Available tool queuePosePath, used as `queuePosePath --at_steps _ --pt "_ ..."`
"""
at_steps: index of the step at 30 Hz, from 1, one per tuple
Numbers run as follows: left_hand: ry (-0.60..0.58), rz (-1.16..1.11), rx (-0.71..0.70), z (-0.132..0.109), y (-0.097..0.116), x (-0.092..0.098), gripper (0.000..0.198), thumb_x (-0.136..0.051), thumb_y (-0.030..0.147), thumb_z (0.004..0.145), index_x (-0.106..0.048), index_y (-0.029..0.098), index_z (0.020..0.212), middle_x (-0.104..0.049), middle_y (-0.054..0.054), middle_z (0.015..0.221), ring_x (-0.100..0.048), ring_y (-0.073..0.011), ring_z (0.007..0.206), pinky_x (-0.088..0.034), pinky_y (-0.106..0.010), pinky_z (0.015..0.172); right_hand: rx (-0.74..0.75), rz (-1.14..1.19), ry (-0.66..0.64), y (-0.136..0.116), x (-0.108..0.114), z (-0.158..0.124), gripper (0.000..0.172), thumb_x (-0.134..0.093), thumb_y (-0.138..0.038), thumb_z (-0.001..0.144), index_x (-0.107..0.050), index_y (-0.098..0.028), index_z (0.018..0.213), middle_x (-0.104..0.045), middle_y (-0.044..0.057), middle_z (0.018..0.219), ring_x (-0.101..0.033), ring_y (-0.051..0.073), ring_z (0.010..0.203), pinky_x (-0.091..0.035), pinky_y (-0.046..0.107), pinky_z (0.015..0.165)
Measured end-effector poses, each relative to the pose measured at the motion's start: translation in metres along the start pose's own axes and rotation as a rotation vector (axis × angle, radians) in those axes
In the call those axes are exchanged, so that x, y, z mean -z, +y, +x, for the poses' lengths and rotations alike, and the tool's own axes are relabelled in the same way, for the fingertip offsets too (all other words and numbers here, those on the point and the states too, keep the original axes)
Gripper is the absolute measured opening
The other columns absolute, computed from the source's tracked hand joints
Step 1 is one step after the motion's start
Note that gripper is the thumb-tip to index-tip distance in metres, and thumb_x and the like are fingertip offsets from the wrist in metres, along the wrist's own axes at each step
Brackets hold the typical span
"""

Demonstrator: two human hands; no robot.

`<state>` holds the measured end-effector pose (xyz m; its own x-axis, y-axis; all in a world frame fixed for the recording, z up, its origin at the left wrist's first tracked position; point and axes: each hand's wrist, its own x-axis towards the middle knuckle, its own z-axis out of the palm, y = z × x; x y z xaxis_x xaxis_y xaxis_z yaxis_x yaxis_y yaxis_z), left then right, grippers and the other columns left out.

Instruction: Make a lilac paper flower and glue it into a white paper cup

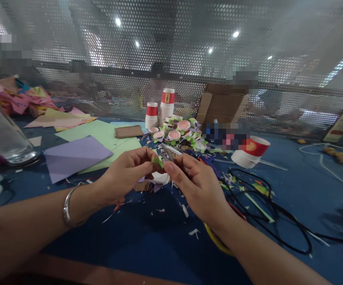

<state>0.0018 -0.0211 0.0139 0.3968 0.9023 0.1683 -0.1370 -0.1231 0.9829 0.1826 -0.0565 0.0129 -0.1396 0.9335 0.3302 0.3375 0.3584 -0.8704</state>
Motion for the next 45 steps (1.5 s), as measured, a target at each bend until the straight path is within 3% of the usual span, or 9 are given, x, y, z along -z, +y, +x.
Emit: queuePosePath --at_steps 6,10,16,22,29,38,45 --pt "-0.03 0.297 -0.116 -0.001 -0.004 0.006 0.004 -0.064 0.019 0.078 -0.059 0.019 0.079 -0.06 0.004 0.068 -0.049 -0.0074 0.058 -0.039 -0.024 0.056 0.021 0.012 -0.012 -0.007 -0.003 0.004 0.021 -0.078 -0.036 0.081 -0.066 -0.019 0.086 -0.065 0.001 0.076 -0.058 0.013 0.067 -0.046 0.023 0.06" --pt "-0.045 0.181 -0.077 -0.002 -0.004 0.004 0.006 -0.066 0.019 0.075 -0.061 0.018 0.078 -0.061 0.003 0.069 -0.052 -0.0081 0.061 -0.04 -0.024 0.057 0.056 -0.016 -0.009 -0.006 -0.004 0.004 0.014 -0.072 -0.032 0.083 -0.067 -0.019 0.084 -0.066 0.002 0.076 -0.059 0.014 0.067 -0.048 0.024 0.06" --pt "-0.089 -0.292 0.189 -0.003 -0.002 -0.002 0.02 -0.079 0.024 0.073 -0.063 0.016 0.079 -0.065 0.001 0.075 -0.059 -0.0079 0.065 -0.043 -0.021 0.06 0.099 -0.104 0.113 -0.005 -0.001 0.003 0.016 -0.069 -0.032 0.085 -0.066 -0.017 0.082 -0.059 -0.001 0.07 -0.048 0.01 0.057 -0.04 0.023 0.052" --pt "-0.069 -0.387 0.241 -0.002 0.003 -0.003 0.017 -0.076 0.017 0.08 -0.06 0.015 0.077 -0.068 0.001 0.077 -0.065 -0.0083 0.066 -0.05 -0.02 0.063 0.081 -0.08 0.1 -0.007 -0.001 0.002 0.018 -0.068 -0.034 0.088 -0.066 -0.017 0.083 -0.057 -0.001 0.069 -0.043 0.008 0.054 -0.032 0.023 0.048" --pt "-0.082 -0.434 0.229 0.012 0.007 0.016 0.012 -0.061 0.003 0.088 -0.06 0.012 0.08 -0.071 -0.002 0.077 -0.07 -0.0087 0.071 -0.055 -0.019 0.071 -0.066 0.225 -0.093 -0.002 -0.001 0.001 0.042 -0.064 -0.06 0.09 -0.065 -0.018 0.088 -0.03 -0.009 0.056 -0.021 0.006 0.046 -0.015 0.023 0.042" --pt "-0.267 -0.367 0.111 0.016 0.005 0.032 0.008 -0.073 0.015 0.086 -0.065 0.013 0.086 -0.073 -0.003 0.085 -0.07 -0.0117 0.078 -0.055 -0.024 0.077 -0.257 0.45 -0.191 -0.01 -0.004 -0.001 0.044 -0.066 -0.06 0.088 -0.058 -0.019 0.077 -0.025 -0.01 0.053 -0.015 0.006 0.046 -0.01 0.022 0.042" --pt "-0.288 -0.326 0.101 0.015 0.006 0.032 0.011 -0.076 0.016 0.084 -0.065 0.014 0.085 -0.072 -0.001 0.083 -0.069 -0.011 0.077 -0.052 -0.025 0.078 -0.289 0.481 -0.242 -0.01 -0.001 -0.002 0.045 -0.065 -0.061 0.089 -0.056 -0.019 0.075 -0.024 -0.01 0.052 -0.013 0.005 0.045 -0.008 0.022 0.041"
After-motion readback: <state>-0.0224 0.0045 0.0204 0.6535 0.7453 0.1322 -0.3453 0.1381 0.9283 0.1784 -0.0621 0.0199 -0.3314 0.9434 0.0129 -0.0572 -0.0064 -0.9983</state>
